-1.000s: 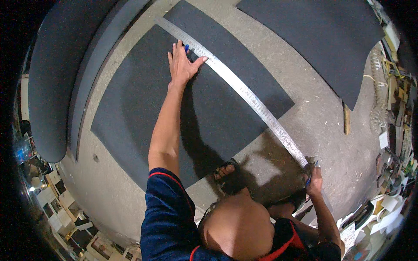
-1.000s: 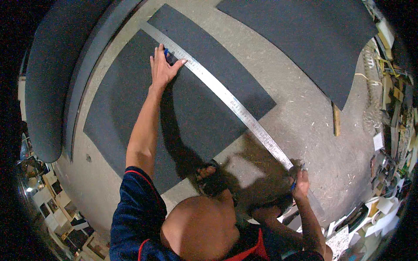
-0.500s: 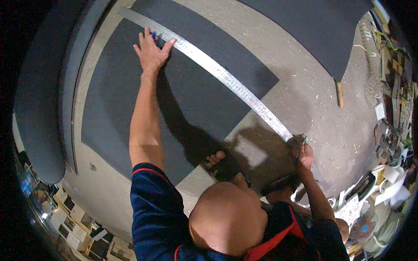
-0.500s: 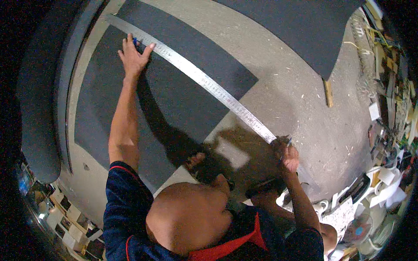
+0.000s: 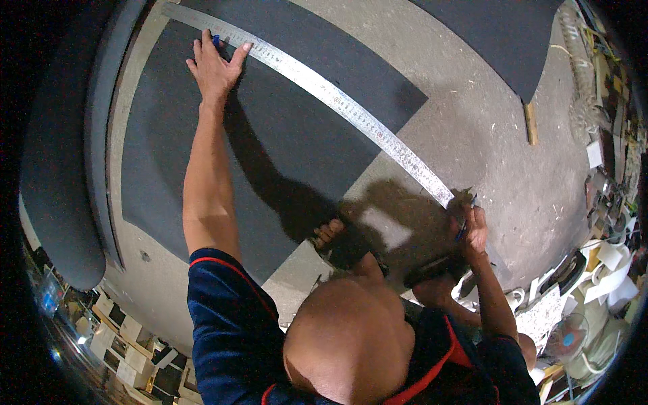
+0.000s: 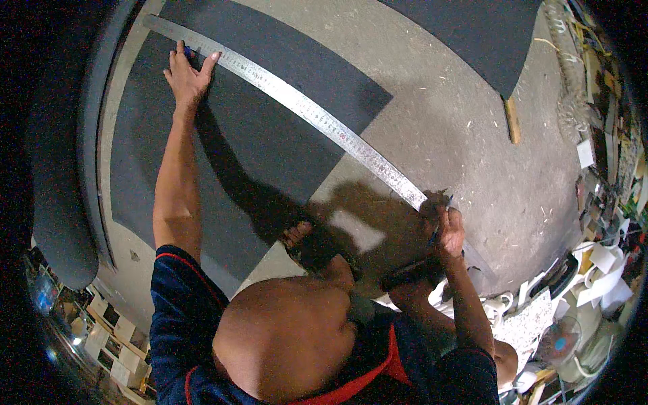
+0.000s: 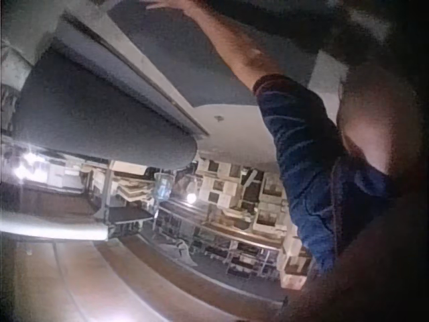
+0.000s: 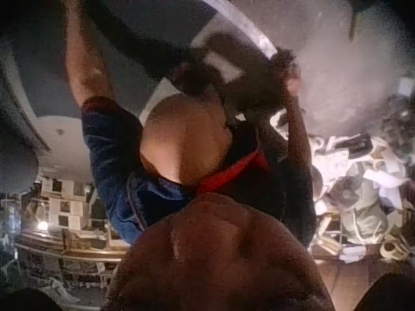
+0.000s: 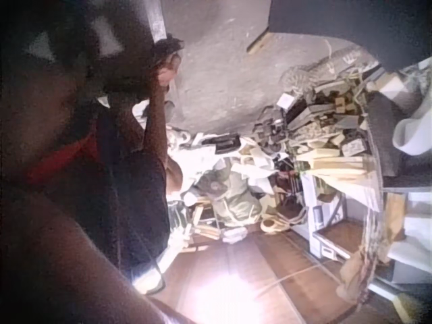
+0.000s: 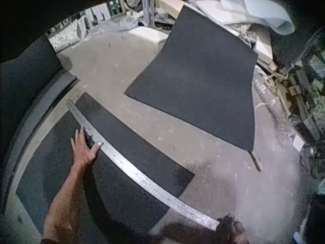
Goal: The person measures and marks a large dark sheet of material using a metal ruler and a blue marker, then cuts along the marked lines with a utility knife. The person repeats the process on multiple sections of the material.
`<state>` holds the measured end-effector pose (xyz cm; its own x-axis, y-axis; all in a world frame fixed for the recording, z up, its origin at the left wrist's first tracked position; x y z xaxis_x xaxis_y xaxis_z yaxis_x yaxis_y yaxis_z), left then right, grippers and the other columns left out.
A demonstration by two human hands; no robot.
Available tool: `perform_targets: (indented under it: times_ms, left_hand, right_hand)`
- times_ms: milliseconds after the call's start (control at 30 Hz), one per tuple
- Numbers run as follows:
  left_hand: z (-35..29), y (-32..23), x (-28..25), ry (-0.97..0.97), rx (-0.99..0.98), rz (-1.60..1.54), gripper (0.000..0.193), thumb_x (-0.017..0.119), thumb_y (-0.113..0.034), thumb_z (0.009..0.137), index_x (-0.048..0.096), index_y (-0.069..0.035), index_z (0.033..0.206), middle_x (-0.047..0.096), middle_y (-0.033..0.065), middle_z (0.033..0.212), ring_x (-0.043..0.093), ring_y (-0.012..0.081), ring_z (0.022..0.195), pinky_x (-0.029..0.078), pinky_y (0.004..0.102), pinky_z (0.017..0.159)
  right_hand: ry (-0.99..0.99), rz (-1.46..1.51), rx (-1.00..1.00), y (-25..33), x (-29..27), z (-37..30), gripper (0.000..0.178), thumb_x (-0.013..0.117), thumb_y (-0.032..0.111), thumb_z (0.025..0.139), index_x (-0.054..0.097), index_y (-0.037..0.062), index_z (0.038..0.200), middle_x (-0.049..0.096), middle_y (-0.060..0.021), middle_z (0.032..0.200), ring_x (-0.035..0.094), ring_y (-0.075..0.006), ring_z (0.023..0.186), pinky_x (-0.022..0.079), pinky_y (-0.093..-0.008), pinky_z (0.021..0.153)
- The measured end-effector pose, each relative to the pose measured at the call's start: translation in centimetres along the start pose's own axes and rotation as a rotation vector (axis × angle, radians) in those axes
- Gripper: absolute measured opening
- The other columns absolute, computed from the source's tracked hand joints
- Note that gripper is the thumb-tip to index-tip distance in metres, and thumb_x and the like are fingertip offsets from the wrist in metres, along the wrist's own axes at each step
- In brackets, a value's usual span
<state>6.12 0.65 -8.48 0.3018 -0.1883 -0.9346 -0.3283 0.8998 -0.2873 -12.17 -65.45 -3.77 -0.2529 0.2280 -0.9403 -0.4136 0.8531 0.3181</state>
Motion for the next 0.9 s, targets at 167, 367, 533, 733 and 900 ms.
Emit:
perform_targets:
  times_ms: [167,367,533,733,900]
  left_hand:
    - [-0.1,0.0,-0.4,-0.011,-0.002,-0.001,0.117,0.064,-0.078,0.078,0.030,0.003,0.154,0.040,0.0279,0.153,0.025,0.0402,0.150,0.011,0.0626,0.120]
    - [-0.1,0.0,-0.5,-0.015,0.005,0.015,0.117,0.062,-0.080,0.078,0.030,0.004,0.154,0.040,0.0277,0.153,0.025,0.0401,0.150,0.011,0.0616,0.121]
    - [0.0,-0.2,-0.7,-0.008,0.000,0.003,0.116,0.062,-0.080,0.078,0.031,0.003,0.154,0.039,0.0272,0.154,0.025,0.0401,0.150,0.011,0.0615,0.121]
    - [-0.2,-0.3,-0.6,-0.010,-0.001,0.002,0.115,0.064,-0.078,0.078,0.030,0.002,0.154,0.039,0.0264,0.154,0.026,0.0406,0.150,0.012,0.0618,0.121]
    - [-0.5,-0.2,-1.3,-0.029,-0.016,0.022,0.115,0.065,-0.076,0.078,0.030,0.004,0.153,0.038,0.0260,0.155,0.027,0.0411,0.149,0.012,0.0616,0.121]
  right_hand:
    - [0.110,-0.031,0.121,-1.6,0.8,-0.6,0.058,0.075,0.015,0.082,0.053,0.0057,0.135,0.059,-0.0205,0.104,0.061,-0.0398,0.090,0.053,-0.0465,0.070]
    - [0.103,-0.055,0.107,-2.5,1.7,-0.8,0.060,0.076,0.017,0.081,0.054,0.0059,0.136,0.060,-0.0191,0.101,0.061,-0.0397,0.091,0.052,-0.0476,0.072]
    - [0.122,-0.033,0.121,-2.3,1.4,-0.5,0.055,0.074,0.016,0.082,0.058,0.0067,0.134,0.060,-0.0178,0.099,0.061,-0.0390,0.089,0.052,-0.0476,0.073]
    - [0.213,-0.031,0.208,-2.9,1.7,-0.1,0.047,0.066,0.011,0.086,0.060,0.0079,0.133,0.059,-0.0165,0.095,0.060,-0.0378,0.090,0.051,-0.0465,0.074]
    - [0.080,-0.097,0.104,-2.1,1.2,-0.3,0.048,0.071,0.013,0.083,0.062,0.0100,0.130,0.058,-0.0171,0.095,0.059,-0.0381,0.093,0.051,-0.0473,0.075]
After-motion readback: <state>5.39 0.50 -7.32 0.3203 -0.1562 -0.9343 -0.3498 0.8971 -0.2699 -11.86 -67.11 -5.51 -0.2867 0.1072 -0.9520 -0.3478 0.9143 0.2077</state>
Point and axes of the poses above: each hand's wrist, its own z-axis towards the middle knuckle, its own x-axis out of the palm, y = z × x, the point moved 9 cm from there along z, towards the middle knuckle
